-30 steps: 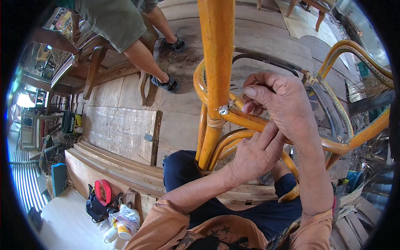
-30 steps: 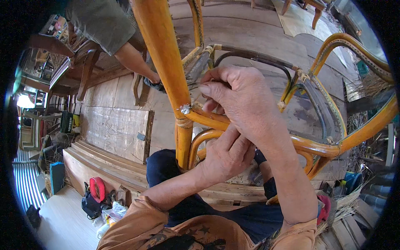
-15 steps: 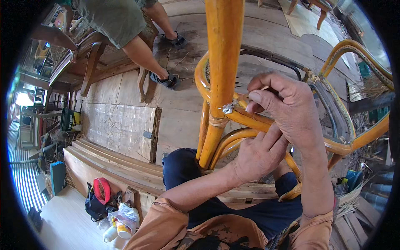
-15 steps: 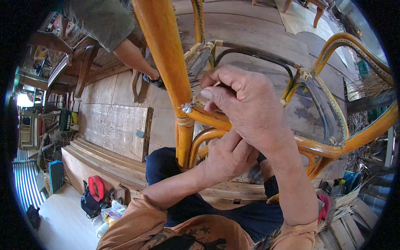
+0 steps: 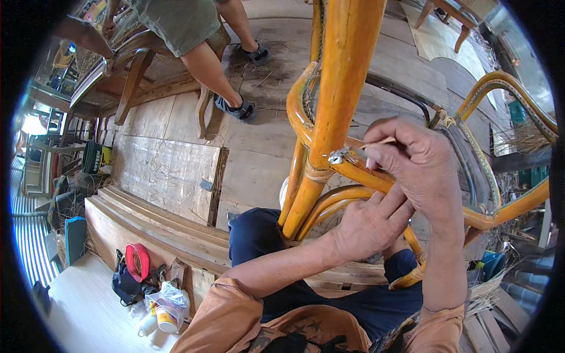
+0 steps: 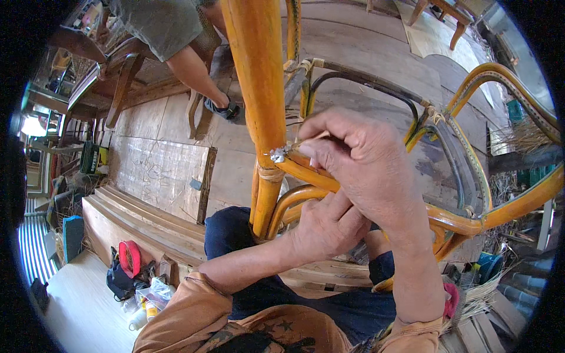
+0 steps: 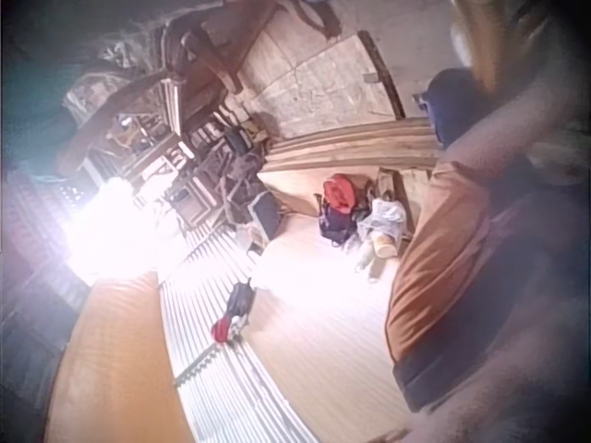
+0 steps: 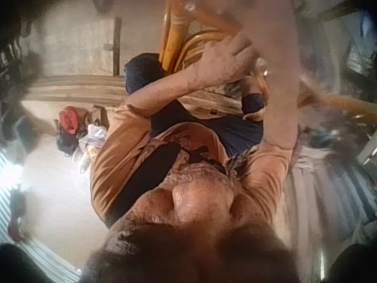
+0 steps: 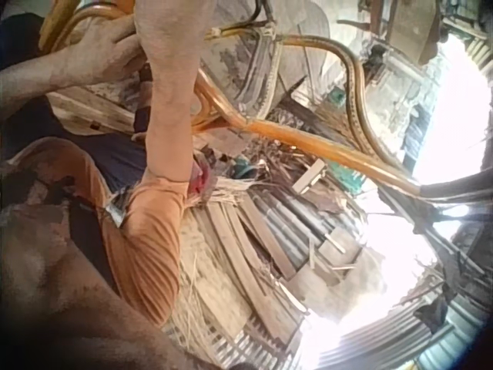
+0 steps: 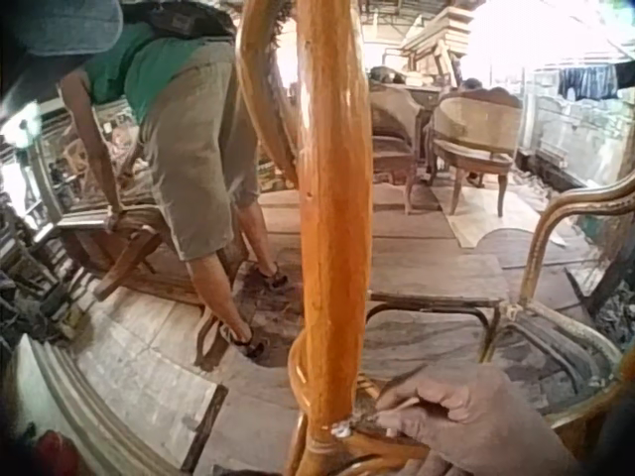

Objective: Applying adhesive or filler to the joints of a bamboo chair frame to repair or assemble it.

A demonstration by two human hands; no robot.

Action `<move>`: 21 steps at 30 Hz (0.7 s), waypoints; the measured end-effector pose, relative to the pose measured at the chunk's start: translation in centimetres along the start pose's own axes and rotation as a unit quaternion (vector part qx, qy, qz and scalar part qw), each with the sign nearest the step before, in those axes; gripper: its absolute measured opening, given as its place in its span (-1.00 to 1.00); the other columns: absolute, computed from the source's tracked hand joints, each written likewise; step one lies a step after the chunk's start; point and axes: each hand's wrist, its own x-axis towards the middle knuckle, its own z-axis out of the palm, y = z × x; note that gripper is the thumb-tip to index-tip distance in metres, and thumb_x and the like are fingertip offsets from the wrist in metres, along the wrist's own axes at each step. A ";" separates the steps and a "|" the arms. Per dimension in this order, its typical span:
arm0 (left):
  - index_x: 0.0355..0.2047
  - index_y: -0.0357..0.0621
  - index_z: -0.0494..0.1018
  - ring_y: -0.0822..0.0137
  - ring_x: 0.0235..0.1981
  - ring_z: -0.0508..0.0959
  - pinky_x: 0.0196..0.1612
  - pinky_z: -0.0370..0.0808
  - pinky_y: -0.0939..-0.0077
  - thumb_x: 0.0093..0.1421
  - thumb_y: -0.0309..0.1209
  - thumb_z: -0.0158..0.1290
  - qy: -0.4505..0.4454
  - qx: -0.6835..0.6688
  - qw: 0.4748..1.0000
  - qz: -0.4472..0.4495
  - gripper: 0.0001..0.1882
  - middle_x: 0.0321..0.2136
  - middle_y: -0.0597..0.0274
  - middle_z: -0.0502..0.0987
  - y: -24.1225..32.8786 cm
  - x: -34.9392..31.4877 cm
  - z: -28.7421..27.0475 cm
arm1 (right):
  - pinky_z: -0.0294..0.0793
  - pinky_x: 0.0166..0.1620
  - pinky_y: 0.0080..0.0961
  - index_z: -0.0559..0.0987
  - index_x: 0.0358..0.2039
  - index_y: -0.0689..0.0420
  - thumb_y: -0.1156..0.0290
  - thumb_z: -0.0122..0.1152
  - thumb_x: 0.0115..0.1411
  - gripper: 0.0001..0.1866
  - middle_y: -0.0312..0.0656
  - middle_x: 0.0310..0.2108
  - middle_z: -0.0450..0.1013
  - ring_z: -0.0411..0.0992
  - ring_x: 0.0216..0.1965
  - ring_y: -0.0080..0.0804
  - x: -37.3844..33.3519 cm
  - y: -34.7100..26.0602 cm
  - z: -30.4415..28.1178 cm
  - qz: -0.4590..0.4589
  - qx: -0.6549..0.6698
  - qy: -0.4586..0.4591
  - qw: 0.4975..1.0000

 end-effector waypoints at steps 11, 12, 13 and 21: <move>-0.20 -0.12 0.42 0.34 -0.49 0.46 -0.65 0.42 0.51 -0.04 -0.37 0.07 0.016 -0.012 1.000 0.000 -0.66 -0.27 0.19 0.37 -0.3 -0.1 0.3 | 0.43 -0.39 -0.74 0.55 -0.37 0.28 0.66 0.13 0.10 -0.92 -0.30 -0.52 0.44 0.40 -0.49 -0.65 0.1 -0.3 0.0 -0.032 -0.050 -0.020 0.998; -0.20 -0.12 0.42 0.34 -0.49 0.46 -0.64 0.42 0.52 -0.04 -0.37 0.08 0.013 -0.009 1.000 0.001 -0.66 -0.26 0.18 0.37 -0.3 0.0 0.3 | 0.43 -0.39 -0.74 0.55 -0.37 0.28 0.66 0.14 0.10 -0.92 -0.30 -0.52 0.44 0.41 -0.49 -0.65 0.0 -0.2 0.0 -0.025 -0.020 -0.004 0.999; -0.20 -0.12 0.42 0.34 -0.49 0.46 -0.63 0.43 0.52 -0.05 -0.38 0.08 0.011 -0.004 1.000 0.001 -0.65 -0.26 0.17 0.38 -0.2 0.0 0.2 | 0.43 -0.39 -0.74 0.55 -0.37 0.28 0.66 0.14 0.10 -0.92 -0.30 -0.52 0.44 0.41 -0.49 -0.65 -0.1 -0.2 0.0 -0.025 -0.019 -0.004 0.999; -0.19 -0.15 0.41 0.34 -0.48 0.46 -0.62 0.43 0.53 -0.05 -0.38 0.08 -0.007 -0.006 1.000 0.018 -0.64 -0.22 0.15 0.38 0.0 0.1 0.3 | 0.42 -0.39 -0.73 0.55 -0.39 0.29 0.66 0.14 0.09 -0.94 -0.29 -0.50 0.45 0.41 -0.49 -0.63 -0.2 0.2 -0.5 -0.071 -0.088 0.001 0.994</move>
